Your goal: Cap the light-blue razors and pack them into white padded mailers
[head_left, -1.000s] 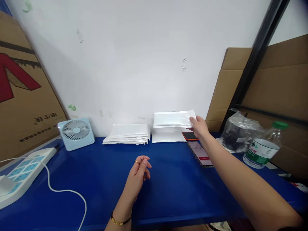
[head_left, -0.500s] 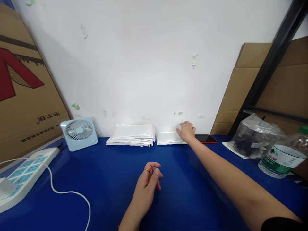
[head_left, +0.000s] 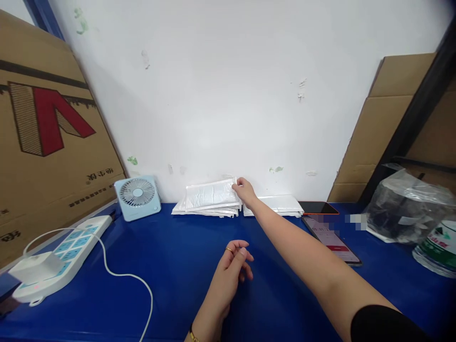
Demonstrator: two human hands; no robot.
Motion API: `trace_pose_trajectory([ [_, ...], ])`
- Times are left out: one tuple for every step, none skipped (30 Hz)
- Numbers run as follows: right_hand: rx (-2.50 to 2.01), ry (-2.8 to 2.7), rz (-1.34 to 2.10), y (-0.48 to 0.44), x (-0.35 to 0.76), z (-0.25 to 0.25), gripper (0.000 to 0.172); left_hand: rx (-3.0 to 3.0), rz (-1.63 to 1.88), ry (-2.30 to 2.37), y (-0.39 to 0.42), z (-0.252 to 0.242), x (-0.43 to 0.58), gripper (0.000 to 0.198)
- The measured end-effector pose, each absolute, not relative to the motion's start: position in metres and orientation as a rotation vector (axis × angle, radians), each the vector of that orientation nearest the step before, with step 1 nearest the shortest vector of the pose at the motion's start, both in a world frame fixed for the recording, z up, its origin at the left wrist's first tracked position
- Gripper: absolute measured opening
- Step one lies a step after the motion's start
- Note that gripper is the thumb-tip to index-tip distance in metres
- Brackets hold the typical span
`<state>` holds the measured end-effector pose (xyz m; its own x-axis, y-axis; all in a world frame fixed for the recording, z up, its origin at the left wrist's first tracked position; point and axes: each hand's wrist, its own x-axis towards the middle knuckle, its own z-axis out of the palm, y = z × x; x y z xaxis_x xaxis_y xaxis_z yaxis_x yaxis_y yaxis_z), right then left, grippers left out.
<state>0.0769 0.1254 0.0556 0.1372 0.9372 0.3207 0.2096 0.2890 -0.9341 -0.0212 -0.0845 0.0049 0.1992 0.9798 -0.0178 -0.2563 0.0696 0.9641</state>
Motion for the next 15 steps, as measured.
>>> trace_pose_trajectory([
  [-1.137,-1.355,0.751,0.116,0.078,0.060,0.013,0.963,1.142,0.842,-0.084,0.006,-0.021,0.031],
  [-1.098,-1.356,0.750,0.106,0.079,0.064,0.012,0.844,1.126,0.780,-0.082,0.008,-0.021,0.033],
  [-1.063,-1.355,0.755,0.095,0.082,0.067,0.011,0.727,1.100,0.715,-0.081,0.009,-0.021,0.036],
  [-1.035,-1.348,0.765,0.083,0.086,0.070,0.011,0.627,1.068,0.651,-0.081,0.011,-0.020,0.038],
  [-0.999,-1.333,0.790,0.071,0.091,0.071,0.010,0.556,1.040,0.593,-0.080,0.012,-0.018,0.040],
  [-0.927,-1.266,0.886,0.059,0.098,0.072,0.010,0.519,1.025,0.541,-0.080,0.013,-0.015,0.042],
  [-0.894,-1.187,1.003,0.046,0.106,0.070,0.012,0.517,1.032,0.494,-0.080,0.013,-0.012,0.044],
  [-0.886,-1.108,1.113,0.034,0.114,0.067,0.013,0.548,1.069,0.451,-0.080,0.013,-0.008,0.046],
  [-0.891,-1.037,1.210,0.023,0.122,0.063,0.015,0.603,1.139,0.413,-0.081,0.013,-0.004,0.050],
  [-0.901,-0.972,1.279,0.011,0.129,0.057,0.017,0.669,1.236,0.379,-0.081,0.014,-0.001,0.054],
  [-0.909,-0.924,1.348,0.001,0.136,0.051,0.018,0.738,1.348,0.352,-0.081,0.015,0.003,0.058],
  [-0.910,-0.874,1.411,-0.008,0.141,0.043,0.020,0.795,1.464,0.339,-0.080,0.017,0.006,0.061],
  [-0.915,-0.829,1.475,-0.016,0.144,0.036,0.021,0.833,1.573,0.348,-0.079,0.019,0.009,0.061],
  [-0.915,-0.783,1.527,-0.023,0.147,0.029,0.022,0.848,1.671,0.380,-0.076,0.023,0.012,0.058],
  [-0.913,-0.720,1.567,-0.028,0.148,0.022,0.021,0.841,1.757,0.428,-0.073,0.027,0.015,0.053],
])
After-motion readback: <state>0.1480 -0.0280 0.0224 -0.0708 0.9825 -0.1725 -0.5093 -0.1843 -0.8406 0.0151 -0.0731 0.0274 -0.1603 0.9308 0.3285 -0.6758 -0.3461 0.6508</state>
